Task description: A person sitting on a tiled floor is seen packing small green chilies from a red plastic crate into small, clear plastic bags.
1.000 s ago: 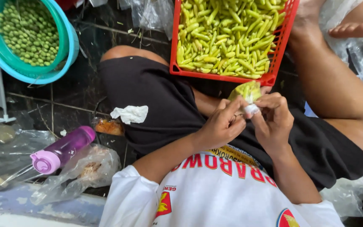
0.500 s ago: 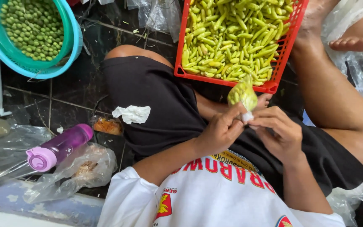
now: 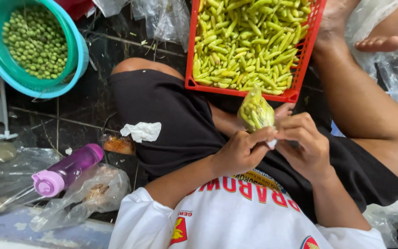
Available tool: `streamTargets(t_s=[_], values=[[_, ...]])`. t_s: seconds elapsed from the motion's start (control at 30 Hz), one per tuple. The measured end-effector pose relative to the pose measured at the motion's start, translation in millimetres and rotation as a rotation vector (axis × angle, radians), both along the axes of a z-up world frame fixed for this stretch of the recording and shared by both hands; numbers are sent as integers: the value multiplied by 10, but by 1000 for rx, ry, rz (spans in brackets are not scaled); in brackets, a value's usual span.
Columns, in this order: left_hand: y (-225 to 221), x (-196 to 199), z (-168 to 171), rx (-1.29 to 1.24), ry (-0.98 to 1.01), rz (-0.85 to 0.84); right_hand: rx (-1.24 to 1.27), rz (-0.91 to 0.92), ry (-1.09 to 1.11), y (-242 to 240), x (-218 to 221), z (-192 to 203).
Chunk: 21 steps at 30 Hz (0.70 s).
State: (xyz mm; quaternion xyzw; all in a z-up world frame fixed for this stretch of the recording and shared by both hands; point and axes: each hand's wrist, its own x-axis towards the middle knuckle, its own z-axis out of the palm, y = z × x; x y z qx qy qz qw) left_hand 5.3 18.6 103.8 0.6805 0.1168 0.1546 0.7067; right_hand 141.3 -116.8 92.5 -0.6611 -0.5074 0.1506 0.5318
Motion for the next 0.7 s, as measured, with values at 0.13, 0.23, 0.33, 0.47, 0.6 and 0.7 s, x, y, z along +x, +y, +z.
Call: streamTargets(t_s=[0.13,0.23,0.33,0.47,0.6,0.7], values=[[-16,-28,-138,-67,-44,-86,81,-57,14,-25,-40,-69],[9,-14,-136,-60,-91,-93,111,-91,88,-120,-150,-259],[9,-37,-95,-74,-97,-105,139,-101,166,-92,-198,-267],[95,14,71,128,-108,-8,142,-129,259,-138,-330,-332],[65,28,-67,350,-118,38,115,-196,288,-180,-386,-348],[11,-27,-127,378,-109,81,23,-158,394,-180,-370,-207]])
